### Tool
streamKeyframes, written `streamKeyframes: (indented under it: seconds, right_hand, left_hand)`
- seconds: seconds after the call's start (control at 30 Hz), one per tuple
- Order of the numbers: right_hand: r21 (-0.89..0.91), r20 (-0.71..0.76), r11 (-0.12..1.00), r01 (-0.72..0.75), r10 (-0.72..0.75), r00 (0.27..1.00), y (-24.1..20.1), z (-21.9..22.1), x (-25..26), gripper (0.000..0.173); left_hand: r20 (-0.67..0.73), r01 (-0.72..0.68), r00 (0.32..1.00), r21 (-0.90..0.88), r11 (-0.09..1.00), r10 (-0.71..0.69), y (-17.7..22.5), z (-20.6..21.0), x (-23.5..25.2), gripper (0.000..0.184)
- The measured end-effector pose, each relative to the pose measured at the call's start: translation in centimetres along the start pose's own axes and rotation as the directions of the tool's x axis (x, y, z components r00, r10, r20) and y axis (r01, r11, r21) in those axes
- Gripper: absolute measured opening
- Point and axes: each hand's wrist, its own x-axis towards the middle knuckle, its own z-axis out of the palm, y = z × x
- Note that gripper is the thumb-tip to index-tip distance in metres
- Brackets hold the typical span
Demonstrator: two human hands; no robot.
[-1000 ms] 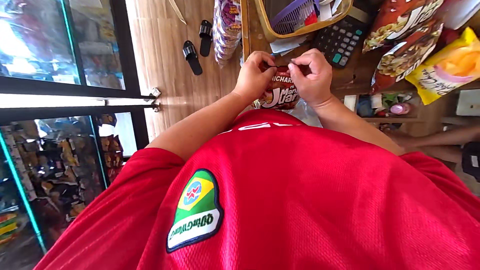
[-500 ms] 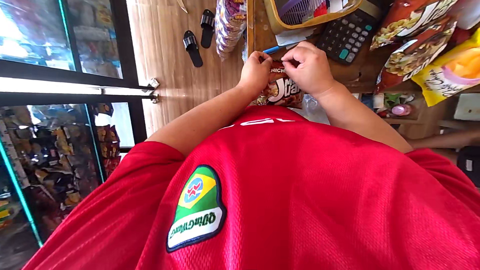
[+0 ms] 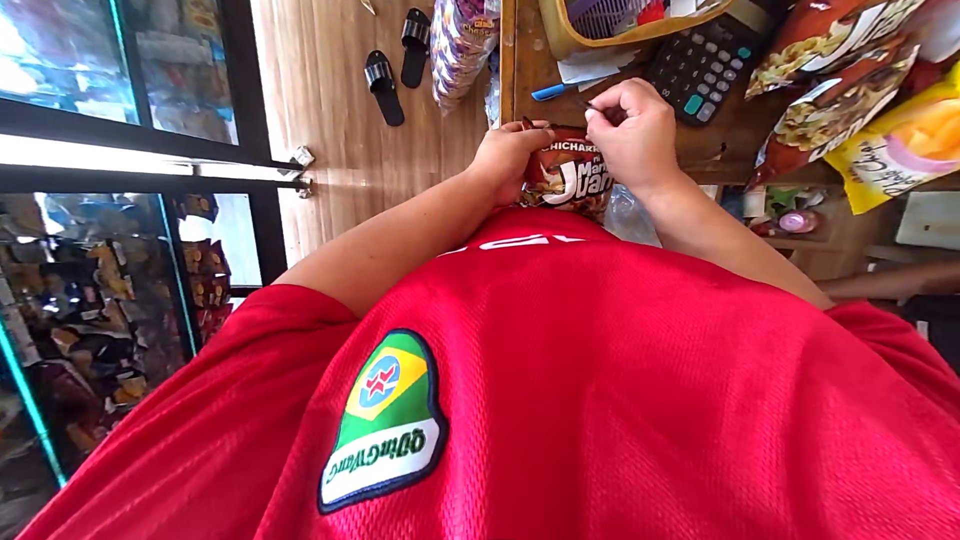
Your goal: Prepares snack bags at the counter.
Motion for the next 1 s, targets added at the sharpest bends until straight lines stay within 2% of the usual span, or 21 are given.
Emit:
streamKeyframes:
  seconds: [0.13, 0.2, 0.27, 0.33, 0.4, 0.47, 0.6, 0.73, 0.87, 1.0]
  right_hand:
    - [0.039, -0.056, 0.999, 0.037, -0.034, 0.998, 0.0, 0.2, -0.5, 0.014]
    - [0.047, -0.069, 0.997, 0.062, -0.059, 0.996, 0.2, 0.3, -0.6, 0.013]
    - [0.057, -0.066, 0.996, 0.064, -0.061, 0.996, 0.3, 0.3, -0.7, 0.013]
    - [0.061, -0.043, 0.997, 0.057, -0.054, 0.998, 0.2, 0.1, -0.5, 0.014]
    - [0.043, -0.019, 0.997, 0.068, -0.068, 0.998, 0.2, 0.1, -0.3, 0.014]
    - [0.013, 0.01, 0.994, 0.108, -0.108, 0.994, 0.2, 0.0, 0.1, 0.014]
    - [-0.034, 0.091, 0.979, 0.203, -0.199, 0.976, 0.3, -0.1, 1.2, 0.014]
    - [-0.106, 0.205, 0.971, 0.213, -0.188, 0.96, -0.1, -0.3, 2.1, 0.016]
    - [-0.138, 0.235, 0.967, 0.215, -0.179, 0.955, -0.1, -0.2, 2.6, 0.016]
    - [-0.098, 0.212, 0.98, 0.172, -0.148, 0.966, -0.1, -0.3, 2.7, 0.015]
  left_hand:
    - [-0.039, 0.045, 0.998, 0.004, 0.999, -0.045, 0.0, 0.3, 0.1, 0.033]
    - [-0.047, 0.045, 0.998, 0.051, 0.998, -0.042, 0.1, 0.4, -0.1, 0.027]
    - [-0.034, -0.04, 0.998, 0.223, 0.974, 0.049, 0.1, 0.2, -0.2, 0.02]
    - [-0.009, -0.187, 0.978, 0.388, 0.903, 0.207, -0.1, 0.1, -0.1, 0.018]
    - [0.019, -0.289, 0.95, 0.431, 0.855, 0.312, 0.0, 0.1, 0.2, 0.02]
    - [0.02, -0.334, 0.933, 0.415, 0.846, 0.359, -0.1, 0.2, 0.5, 0.016]
    - [-0.031, -0.293, 0.944, 0.376, 0.879, 0.328, 0.0, 0.4, 1.2, 0.015]
    - [-0.084, -0.196, 0.964, 0.413, 0.89, 0.251, 0.4, 0.9, 1.6, 0.019]
    - [-0.108, -0.16, 0.97, 0.388, 0.908, 0.217, 0.3, 0.8, 1.8, 0.021]
    - [-0.113, -0.13, 0.98, 0.245, 0.961, 0.161, 0.6, 0.7, 1.6, 0.021]
